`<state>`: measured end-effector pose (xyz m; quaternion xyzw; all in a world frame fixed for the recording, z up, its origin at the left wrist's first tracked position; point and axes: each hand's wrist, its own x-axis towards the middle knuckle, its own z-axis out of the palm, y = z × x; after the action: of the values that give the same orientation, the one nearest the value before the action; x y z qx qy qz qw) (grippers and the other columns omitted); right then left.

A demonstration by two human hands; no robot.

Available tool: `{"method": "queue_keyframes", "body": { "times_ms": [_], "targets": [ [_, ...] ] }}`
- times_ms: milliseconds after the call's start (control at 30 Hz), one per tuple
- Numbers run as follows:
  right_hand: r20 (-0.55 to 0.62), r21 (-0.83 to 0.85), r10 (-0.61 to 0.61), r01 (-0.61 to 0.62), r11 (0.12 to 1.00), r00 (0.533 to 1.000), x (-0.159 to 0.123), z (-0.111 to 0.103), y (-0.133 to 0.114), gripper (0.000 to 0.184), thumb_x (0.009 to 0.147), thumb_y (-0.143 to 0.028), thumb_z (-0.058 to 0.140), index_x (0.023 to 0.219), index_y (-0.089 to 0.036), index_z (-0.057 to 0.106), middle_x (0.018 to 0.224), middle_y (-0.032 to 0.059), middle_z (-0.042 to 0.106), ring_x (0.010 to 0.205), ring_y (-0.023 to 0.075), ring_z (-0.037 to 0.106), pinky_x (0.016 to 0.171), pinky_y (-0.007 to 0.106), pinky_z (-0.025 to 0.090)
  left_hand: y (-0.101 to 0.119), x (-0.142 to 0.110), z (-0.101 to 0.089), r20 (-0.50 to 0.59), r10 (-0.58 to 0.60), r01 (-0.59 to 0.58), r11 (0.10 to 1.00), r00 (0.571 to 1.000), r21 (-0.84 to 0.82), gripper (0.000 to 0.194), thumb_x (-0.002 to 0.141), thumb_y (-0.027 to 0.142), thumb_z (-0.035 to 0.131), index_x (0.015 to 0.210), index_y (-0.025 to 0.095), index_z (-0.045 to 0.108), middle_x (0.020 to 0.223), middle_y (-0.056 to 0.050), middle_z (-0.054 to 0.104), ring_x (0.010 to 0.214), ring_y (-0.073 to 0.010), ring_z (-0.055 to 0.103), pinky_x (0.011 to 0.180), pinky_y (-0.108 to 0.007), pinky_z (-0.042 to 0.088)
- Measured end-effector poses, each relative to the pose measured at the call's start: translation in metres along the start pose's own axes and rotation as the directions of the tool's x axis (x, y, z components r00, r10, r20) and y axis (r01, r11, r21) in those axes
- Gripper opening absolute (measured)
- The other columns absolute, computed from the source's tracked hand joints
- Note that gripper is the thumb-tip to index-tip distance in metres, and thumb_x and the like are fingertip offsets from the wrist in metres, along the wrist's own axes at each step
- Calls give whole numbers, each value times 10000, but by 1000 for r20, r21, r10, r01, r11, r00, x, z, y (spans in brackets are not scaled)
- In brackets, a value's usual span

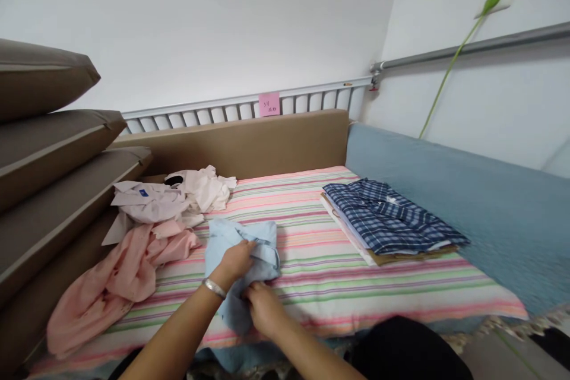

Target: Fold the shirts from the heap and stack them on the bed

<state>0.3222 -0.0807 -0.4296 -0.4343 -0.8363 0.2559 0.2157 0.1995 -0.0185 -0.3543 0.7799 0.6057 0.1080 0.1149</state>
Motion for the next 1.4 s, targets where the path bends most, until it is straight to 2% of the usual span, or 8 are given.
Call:
{"method": "queue_keyframes", "body": {
  "times_ms": [233, 367, 533, 667, 833, 1000, 1167, 1400],
  "targets": [
    [-171, 326, 191, -128, 937, 966, -17, -32, 35, 246, 825, -238, 425, 886, -200, 660, 755, 27, 673, 698, 177, 615, 673, 275, 463, -40, -76, 18, -25, -15, 14, 997, 1000, -70, 229, 825, 153, 399, 797, 193, 622, 846, -67, 621, 803, -174, 600, 739, -270, 422],
    [-390, 221, 175, -93, 971, 904, 22, -54, 39, 296, 831, -284, 443, 1031, -174, 632, 1035, 97, 660, 971, 223, 593, 841, 322, 449, -46, -99, 19, -132, -52, 2, 935, 990, -354, 165, 802, 191, 440, 757, 197, 599, 827, -43, 602, 802, -160, 573, 751, -270, 412],
    [-187, -192, 210, -245, 950, 960, 55, -44, 21, 337, 725, -213, 594, 1054, -164, 645, 1029, 112, 666, 970, 252, 583, 841, 347, 414, -40, -82, 41, 51, -309, 213, 517, 950, -829, 347, 720, 388, 532, 973, 152, 563, 756, -26, 608, 639, -150, 575, 599, -279, 441],
    [-111, -269, 131, -157, 950, 985, 38, -16, 3, 197, 777, -132, 495, 806, -212, 673, 817, 34, 689, 855, 199, 595, 815, 320, 371, -36, -75, 49, 203, -450, 336, 238, 870, -911, 641, 621, 531, 603, 1095, 120, 470, 799, -38, 608, 580, -135, 579, 490, -245, 421],
    [-80, -179, 57, -70, 981, 995, 21, -3, -12, 215, 796, -102, 449, 774, -185, 646, 772, 37, 659, 788, 176, 586, 720, 272, 387, -31, -67, 43, 263, -484, 425, 264, 835, -866, 607, 675, 541, 591, 1100, 125, 470, 803, -37, 610, 506, -108, 542, 446, -232, 408],
    [-300, -113, 94, -133, 985, 949, 49, -40, 4, 249, 833, -168, 484, 1044, -182, 616, 1047, 69, 645, 1021, 193, 549, 888, 290, 386, -34, -64, 59, 270, -515, 459, 284, 814, -842, 540, 714, 459, 575, 1115, 111, 473, 896, -85, 613, 498, -116, 534, 404, -244, 385],
    [-126, -257, 212, -238, 937, 969, 71, -48, 7, 234, 786, -220, 579, 1006, -185, 651, 990, 71, 676, 954, 227, 575, 844, 328, 388, -42, -74, 64, 296, -532, 480, 248, 793, -841, 641, 657, 563, 590, 1119, 131, 487, 1023, -120, 608, 545, -129, 566, 418, -249, 391],
    [66, -248, -170, 181, 952, 983, 16, 7, -65, 195, 814, -201, 542, 982, -218, 638, 976, 46, 646, 964, 209, 531, 859, 339, 358, -56, -92, 47, 321, -498, 404, 66, 805, -912, 623, 592, 628, 632, 959, 126, 621, 858, -99, 687, 761, -243, 646, 649, -337, 501]
  ]
}}
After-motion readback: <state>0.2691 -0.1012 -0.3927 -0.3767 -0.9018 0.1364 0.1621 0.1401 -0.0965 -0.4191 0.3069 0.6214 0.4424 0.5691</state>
